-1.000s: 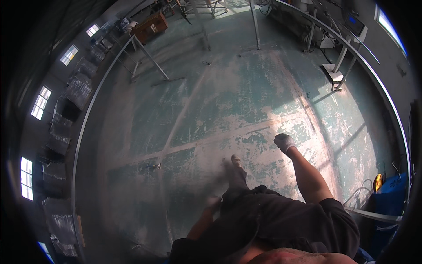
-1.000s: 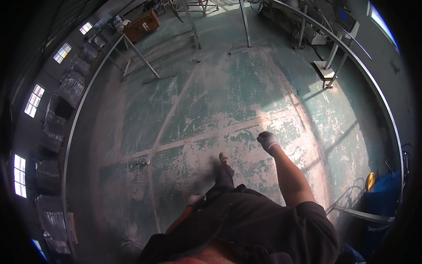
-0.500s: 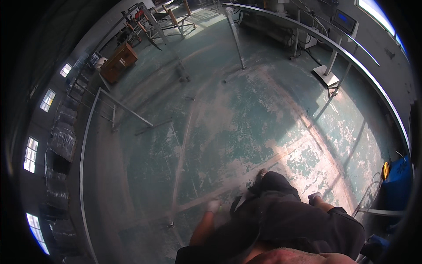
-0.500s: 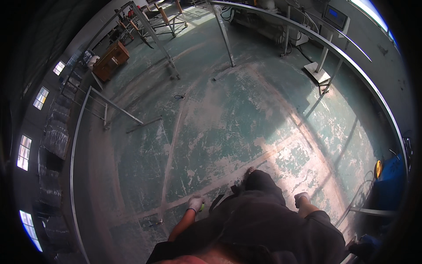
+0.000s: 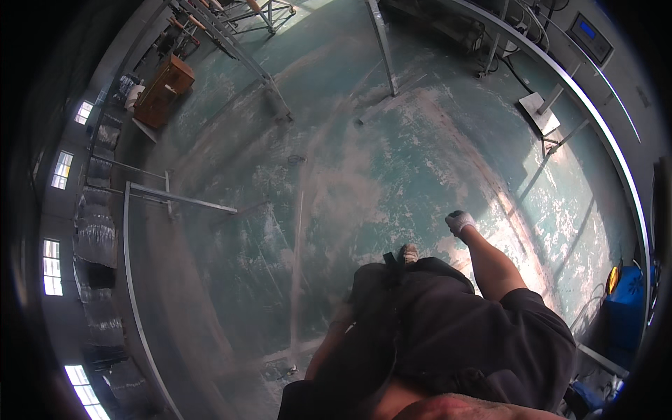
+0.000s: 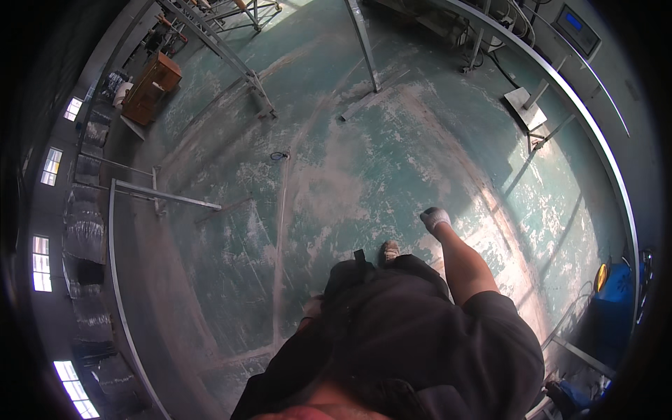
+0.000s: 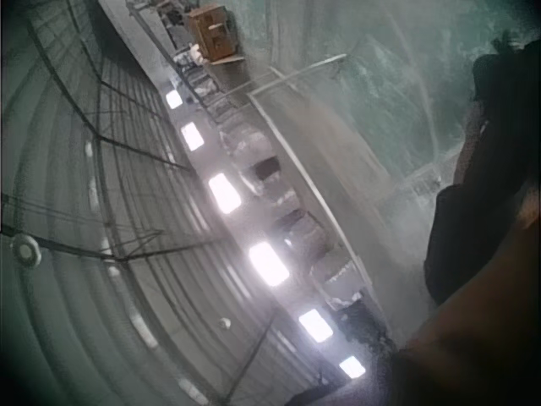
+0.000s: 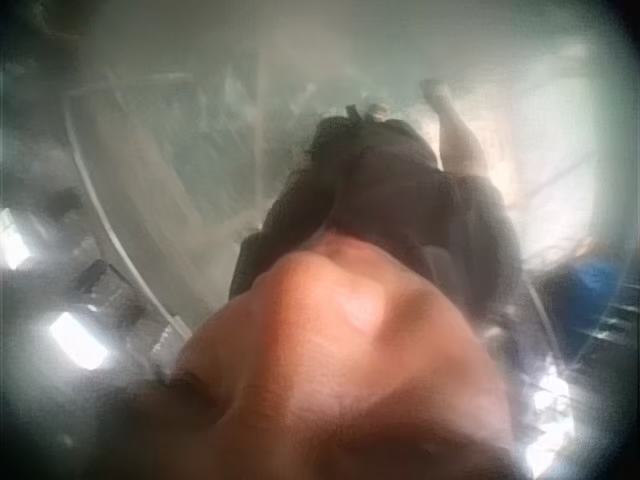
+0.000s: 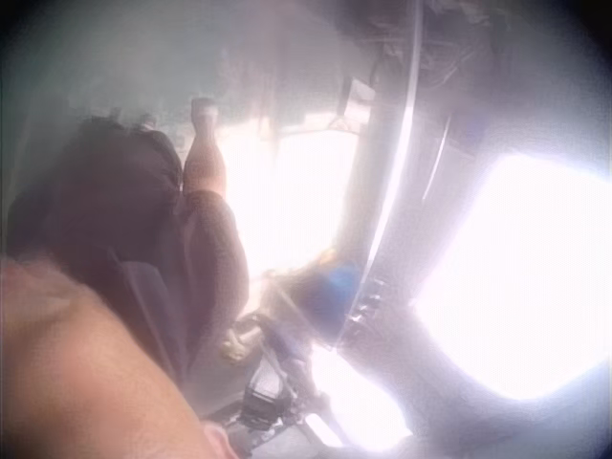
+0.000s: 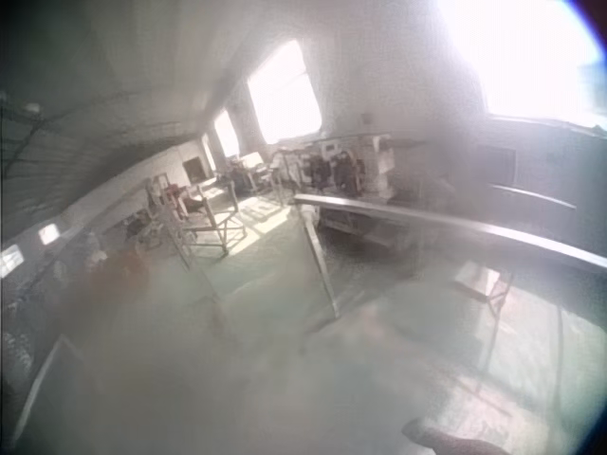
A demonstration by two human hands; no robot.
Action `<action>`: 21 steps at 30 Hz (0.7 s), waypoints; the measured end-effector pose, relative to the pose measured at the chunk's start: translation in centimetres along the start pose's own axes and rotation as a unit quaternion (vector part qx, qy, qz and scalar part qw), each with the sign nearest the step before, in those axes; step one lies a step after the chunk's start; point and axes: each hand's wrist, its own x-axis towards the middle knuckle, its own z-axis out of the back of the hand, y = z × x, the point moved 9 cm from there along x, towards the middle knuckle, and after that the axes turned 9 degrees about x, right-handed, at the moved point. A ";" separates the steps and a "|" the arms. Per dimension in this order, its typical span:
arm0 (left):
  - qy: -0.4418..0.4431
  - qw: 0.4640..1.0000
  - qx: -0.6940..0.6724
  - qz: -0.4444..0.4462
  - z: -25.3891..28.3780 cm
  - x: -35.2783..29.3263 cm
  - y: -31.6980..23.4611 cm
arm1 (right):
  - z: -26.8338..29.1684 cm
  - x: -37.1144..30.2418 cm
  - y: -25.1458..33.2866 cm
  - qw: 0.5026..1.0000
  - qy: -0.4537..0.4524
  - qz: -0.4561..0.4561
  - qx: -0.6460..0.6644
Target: The person measures and bends metal rods using a tape measure and a bending jig. They repeatedly measure lengths, bend the rods into U-shapes, and place them on a rack. The person also uses a machine to cut or process the rods.
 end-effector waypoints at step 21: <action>0.055 0.896 -0.323 0.301 32.1 50.4 27.9 | -7.1 21.1 13.7 0.923 -0.038 -0.377 0.072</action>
